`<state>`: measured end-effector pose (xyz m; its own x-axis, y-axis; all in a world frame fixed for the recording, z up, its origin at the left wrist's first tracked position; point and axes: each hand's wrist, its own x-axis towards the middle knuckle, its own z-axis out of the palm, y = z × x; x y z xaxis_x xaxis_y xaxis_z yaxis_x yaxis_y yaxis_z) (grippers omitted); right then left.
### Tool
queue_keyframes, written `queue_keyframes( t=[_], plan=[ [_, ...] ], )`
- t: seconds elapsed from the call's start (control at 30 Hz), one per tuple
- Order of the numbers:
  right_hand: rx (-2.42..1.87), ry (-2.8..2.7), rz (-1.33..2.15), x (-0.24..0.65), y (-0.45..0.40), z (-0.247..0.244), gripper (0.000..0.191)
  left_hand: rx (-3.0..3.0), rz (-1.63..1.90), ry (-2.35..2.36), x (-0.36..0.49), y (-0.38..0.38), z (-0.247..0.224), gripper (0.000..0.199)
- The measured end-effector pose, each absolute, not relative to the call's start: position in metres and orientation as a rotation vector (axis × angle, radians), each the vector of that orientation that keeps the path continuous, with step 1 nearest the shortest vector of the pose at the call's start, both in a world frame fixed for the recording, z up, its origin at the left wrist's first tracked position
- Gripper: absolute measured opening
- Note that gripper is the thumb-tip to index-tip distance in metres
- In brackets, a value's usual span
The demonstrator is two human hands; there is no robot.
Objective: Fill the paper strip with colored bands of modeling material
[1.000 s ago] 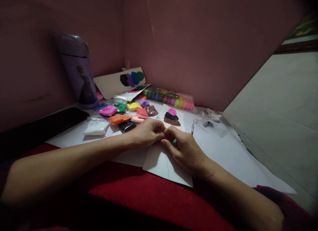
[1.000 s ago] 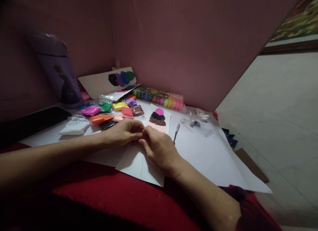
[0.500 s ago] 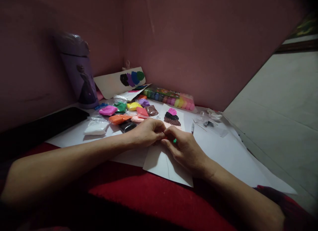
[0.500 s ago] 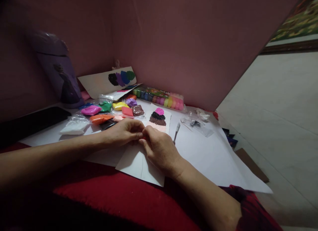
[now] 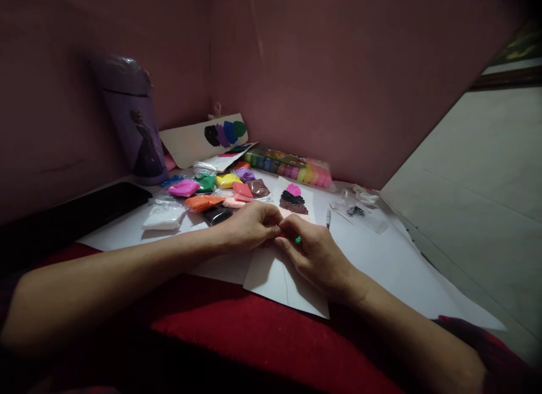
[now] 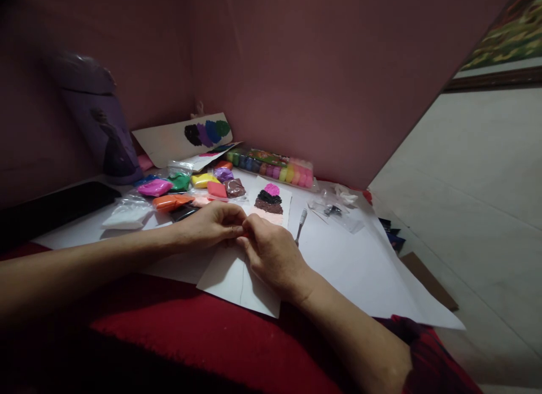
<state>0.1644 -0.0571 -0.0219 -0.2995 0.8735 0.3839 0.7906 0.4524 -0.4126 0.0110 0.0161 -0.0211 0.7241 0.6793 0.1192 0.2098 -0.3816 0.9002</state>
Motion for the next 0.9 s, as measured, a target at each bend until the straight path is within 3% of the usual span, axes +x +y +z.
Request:
queue_keyframes(
  t=[0.9],
  plan=[
    [-1.390, -2.145, 0.206, 0.1644, -0.0572, -0.0222, 0.008, 1.957, 0.577, 0.681, 0.0110, 0.0174, -0.0222, 0.009]
  ],
)
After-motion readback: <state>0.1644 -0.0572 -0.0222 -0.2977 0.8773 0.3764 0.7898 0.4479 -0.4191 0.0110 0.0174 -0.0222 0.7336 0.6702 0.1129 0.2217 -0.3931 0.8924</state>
